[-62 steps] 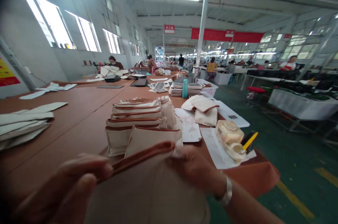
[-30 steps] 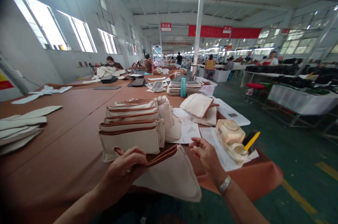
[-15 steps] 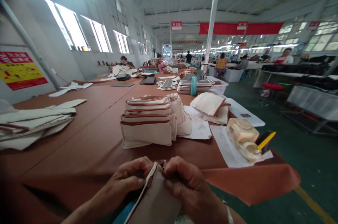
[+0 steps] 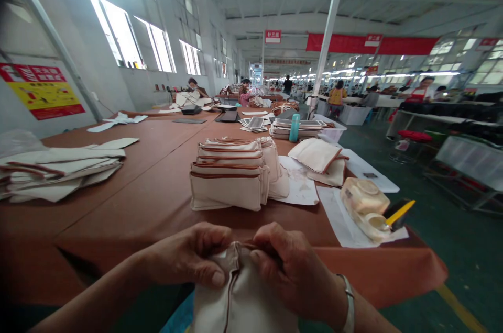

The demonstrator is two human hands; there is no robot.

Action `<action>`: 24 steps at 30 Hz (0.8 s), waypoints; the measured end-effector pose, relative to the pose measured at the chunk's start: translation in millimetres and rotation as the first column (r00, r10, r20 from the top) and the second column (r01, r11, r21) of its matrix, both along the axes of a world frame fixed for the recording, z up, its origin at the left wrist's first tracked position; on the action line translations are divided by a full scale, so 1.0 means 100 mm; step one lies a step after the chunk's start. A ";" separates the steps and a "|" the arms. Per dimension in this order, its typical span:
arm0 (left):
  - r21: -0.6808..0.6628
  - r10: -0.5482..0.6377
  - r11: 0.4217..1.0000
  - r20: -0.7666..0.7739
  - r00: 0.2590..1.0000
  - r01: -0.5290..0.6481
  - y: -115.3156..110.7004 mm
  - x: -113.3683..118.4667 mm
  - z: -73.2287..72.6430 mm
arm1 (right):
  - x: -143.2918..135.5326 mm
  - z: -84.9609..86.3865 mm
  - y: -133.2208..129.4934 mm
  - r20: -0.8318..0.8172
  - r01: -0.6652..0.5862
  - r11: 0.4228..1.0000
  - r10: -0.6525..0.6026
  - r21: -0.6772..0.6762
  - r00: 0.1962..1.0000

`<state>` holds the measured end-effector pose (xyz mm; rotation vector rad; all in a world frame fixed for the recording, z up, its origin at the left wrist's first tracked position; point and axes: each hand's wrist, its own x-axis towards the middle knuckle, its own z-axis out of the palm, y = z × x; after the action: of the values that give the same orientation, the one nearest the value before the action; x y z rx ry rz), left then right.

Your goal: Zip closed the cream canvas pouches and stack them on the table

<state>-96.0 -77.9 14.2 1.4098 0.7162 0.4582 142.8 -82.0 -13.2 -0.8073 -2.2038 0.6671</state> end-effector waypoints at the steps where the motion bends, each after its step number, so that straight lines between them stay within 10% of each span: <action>1: 0.082 0.009 0.997 -0.088 0.996 -0.002 0.03 -0.03 0.01 | 0.02 -0.04 0.03 0.015 0.002 1.000 -0.002 0.004 1.000; 4: 0.182 0.040 0.983 -0.198 0.979 -0.004 0.09 -0.06 -0.06 | 0.02 -0.20 0.09 0.057 -0.044 0.999 0.042 0.027 0.998; 10: -0.042 0.035 0.998 -0.035 0.999 -0.036 0.05 0.03 -0.34 | -0.01 -0.42 0.12 0.038 -0.066 0.998 0.066 -0.019 0.997; 24: -0.105 0.133 0.986 0.010 0.991 -0.132 0.07 0.13 -0.40 | -0.12 -0.37 0.06 -0.003 -0.032 0.981 0.032 -0.193 0.999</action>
<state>-82.8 -70.7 -25.6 1.2644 0.8122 0.5288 131.1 -76.0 -50.4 -0.8699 -2.1790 0.9083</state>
